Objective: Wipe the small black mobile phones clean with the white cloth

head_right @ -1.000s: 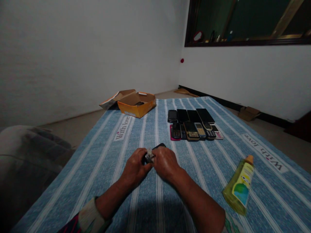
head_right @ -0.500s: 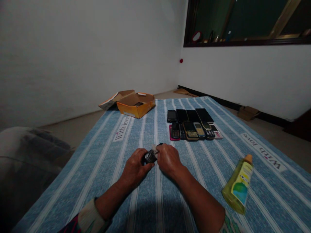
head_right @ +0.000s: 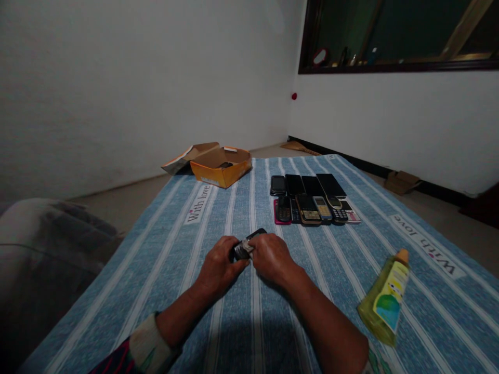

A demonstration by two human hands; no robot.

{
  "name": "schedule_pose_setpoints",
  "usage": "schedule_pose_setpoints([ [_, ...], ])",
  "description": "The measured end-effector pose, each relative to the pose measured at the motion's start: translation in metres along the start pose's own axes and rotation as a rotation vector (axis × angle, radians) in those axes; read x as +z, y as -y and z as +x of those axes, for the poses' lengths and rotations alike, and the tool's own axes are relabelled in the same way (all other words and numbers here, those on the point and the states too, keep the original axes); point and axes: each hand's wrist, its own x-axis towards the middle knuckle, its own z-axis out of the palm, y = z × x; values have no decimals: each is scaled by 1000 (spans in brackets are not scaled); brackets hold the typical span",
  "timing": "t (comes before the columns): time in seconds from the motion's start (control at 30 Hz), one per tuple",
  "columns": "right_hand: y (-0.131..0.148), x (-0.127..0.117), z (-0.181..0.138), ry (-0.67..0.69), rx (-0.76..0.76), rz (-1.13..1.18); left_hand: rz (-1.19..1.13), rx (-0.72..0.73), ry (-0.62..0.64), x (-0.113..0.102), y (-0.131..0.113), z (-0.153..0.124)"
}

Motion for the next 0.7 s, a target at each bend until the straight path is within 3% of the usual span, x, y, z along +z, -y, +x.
schedule_pose_setpoints([
  [0.13, 9, 6, 7, -90, 52, -23, -34, 18, 6, -1, -1, 0],
  [0.27, 17, 11, 3, -36, 5, -116, -44, 16, 7, -1, 0, 0],
  [0.4, 1, 4, -5, 33, -10, -69, -14, -7, 12, -1, -1, 0],
  [0.5, -8, 0, 0, -53, 5, 23, -1, -31, 21, 0, -1, 1],
  [0.6, 0, 3, 10, -128, 7, 30, -29, -29, 16, 0, -1, 0],
  [0.7, 15, 9, 12, -91, -13, -68, -65, -16, 16, -1, -1, 0],
])
